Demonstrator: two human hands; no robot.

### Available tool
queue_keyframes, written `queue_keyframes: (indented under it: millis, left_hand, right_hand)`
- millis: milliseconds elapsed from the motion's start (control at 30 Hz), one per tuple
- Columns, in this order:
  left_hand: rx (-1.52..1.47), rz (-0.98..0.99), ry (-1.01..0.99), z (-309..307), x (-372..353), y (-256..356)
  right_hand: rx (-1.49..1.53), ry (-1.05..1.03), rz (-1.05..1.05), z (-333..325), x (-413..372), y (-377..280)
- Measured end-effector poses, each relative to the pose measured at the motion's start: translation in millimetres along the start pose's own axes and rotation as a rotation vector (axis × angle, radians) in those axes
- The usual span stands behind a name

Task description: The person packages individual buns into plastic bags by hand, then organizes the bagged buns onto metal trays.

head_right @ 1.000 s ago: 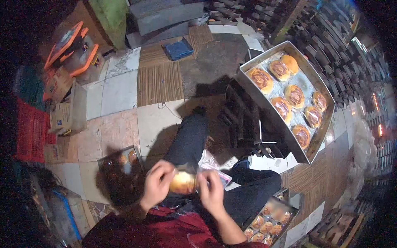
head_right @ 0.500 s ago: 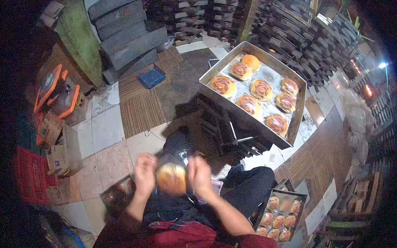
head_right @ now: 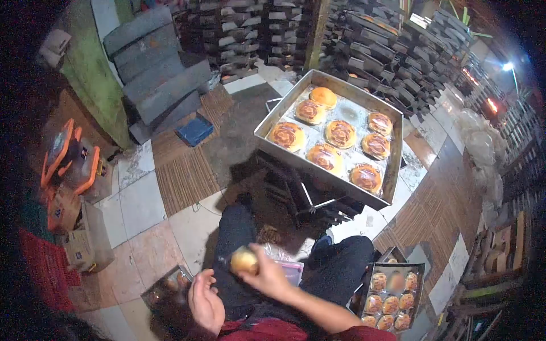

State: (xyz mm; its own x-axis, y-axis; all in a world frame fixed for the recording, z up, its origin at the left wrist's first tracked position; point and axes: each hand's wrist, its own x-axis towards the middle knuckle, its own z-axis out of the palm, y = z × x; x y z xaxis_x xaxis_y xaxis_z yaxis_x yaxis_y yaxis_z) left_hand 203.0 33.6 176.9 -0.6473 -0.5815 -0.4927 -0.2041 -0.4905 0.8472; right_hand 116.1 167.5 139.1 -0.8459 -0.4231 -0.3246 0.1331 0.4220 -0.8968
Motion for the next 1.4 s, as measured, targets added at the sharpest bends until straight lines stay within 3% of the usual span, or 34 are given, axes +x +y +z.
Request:
queue_keyframes:
  millis: [67, 133, 200, 267, 333, 367, 400, 433, 500, 533, 600, 667, 733, 767, 800, 867, 900, 933, 1000, 1067, 1133, 1200, 1233, 1267, 1333, 1367, 1400]
  left_hand:
    - [-0.089, 0.146, 0.004, 6, 1, 7]
    - [-0.03, 0.137, -0.052, 2, 3, -1]
    - [-0.098, -0.022, -0.154, 5, 2, -6]
    - [-0.108, -0.057, -0.156, 10, 1, -3]
    - [-0.175, -0.045, -0.179, 10, 2, -5]
    - [-0.18, -0.048, -0.179, 9, 5, -6]
    - [-0.162, -0.023, -0.194, 7, 10, -8]
    - [-0.142, -0.001, -0.209, 6, 12, -12]
    - [-0.143, -0.027, -0.246, 10, 12, -15]
    - [-0.147, -0.04, -0.286, 11, 11, -16]
    - [-0.158, -0.076, -0.37, 16, 9, -25]
    - [-0.202, -0.144, -0.43, 24, 5, -26]
    - [-0.231, -0.155, -0.444, 26, 5, -33]
    - [-0.233, -0.159, -0.453, 27, 6, -36]
    - [-0.23, -0.161, -0.461, 25, 6, -38]
    - [-0.193, -0.138, -0.456, 23, 9, -36]
    - [-0.183, -0.135, -0.454, 19, 10, -37]
    - [-0.171, -0.138, -0.45, 16, 9, -39]
    - [-0.131, -0.152, -0.451, 12, 8, -47]
    - [-0.15, -0.431, -0.527, 8, 12, -54]
    - [-0.022, -0.511, -0.574, 3, 17, -66]
    - [-0.362, -1.051, -0.549, 4, 22, -69]
    - [-0.448, -1.144, -0.524, 5, 29, -78]
    - [-0.523, -1.18, -0.512, 4, 41, -83]
    - [-0.733, -1.009, -0.795, -13, 87, -117]
    - [-0.952, -0.972, -0.865, -9, 91, -90]
    - [-0.81, -0.893, -0.839, -6, 90, -67]
  right_hand:
    - [-0.048, 0.219, -0.414, -55, 30, -13]
    - [0.508, 0.275, -0.303, -118, 44, -52]
    - [0.867, 0.423, -0.416, -188, 72, -57]
    - [0.968, 0.527, -0.298, -193, 44, -102]
    - [0.826, 0.686, -0.326, -171, 26, -86]
    - [0.6, 0.725, -0.375, -152, 20, -60]
    - [0.164, 0.69, -0.493, -135, 16, -22]
    - [-0.055, 0.571, -0.37, -104, 2, -4]
    - [-0.211, 0.113, -0.288, -47, -7, 42]
    - [-0.577, -0.036, -0.432, -25, -4, 77]
    - [-1.061, -0.001, -0.489, 9, -10, 132]
    - [-1.197, 0.048, -0.549, 18, -14, 150]
    - [-1.351, -0.268, -0.531, 24, -20, 148]
    - [-1.337, -0.323, -0.692, 26, -23, 153]
    - [-1.342, -0.322, -0.7, 24, -27, 155]
    - [-1.116, -0.181, -0.484, 15, -33, 130]
    - [-1.012, -0.09, -0.167, 12, -29, 114]
    - [-0.905, -0.015, -0.049, 2, -28, 100]
    - [-1.081, -0.215, -0.155, -10, -17, 129]
    - [-0.97, -0.154, -0.206, -13, -11, 120]
    - [-0.607, -0.001, -0.18, -26, 4, 117]
    - [-0.437, 0.423, -0.388, -37, 10, 62]
    - [-0.369, 0.257, -0.544, -41, 4, 44]
    - [-0.316, -0.081, -0.562, -42, -5, 34]
    - [-0.532, -0.419, -0.738, -41, -26, 7]
    - [-0.539, -0.406, -0.737, -46, -29, 0]
    - [-0.656, -0.388, -0.764, -54, -31, -4]
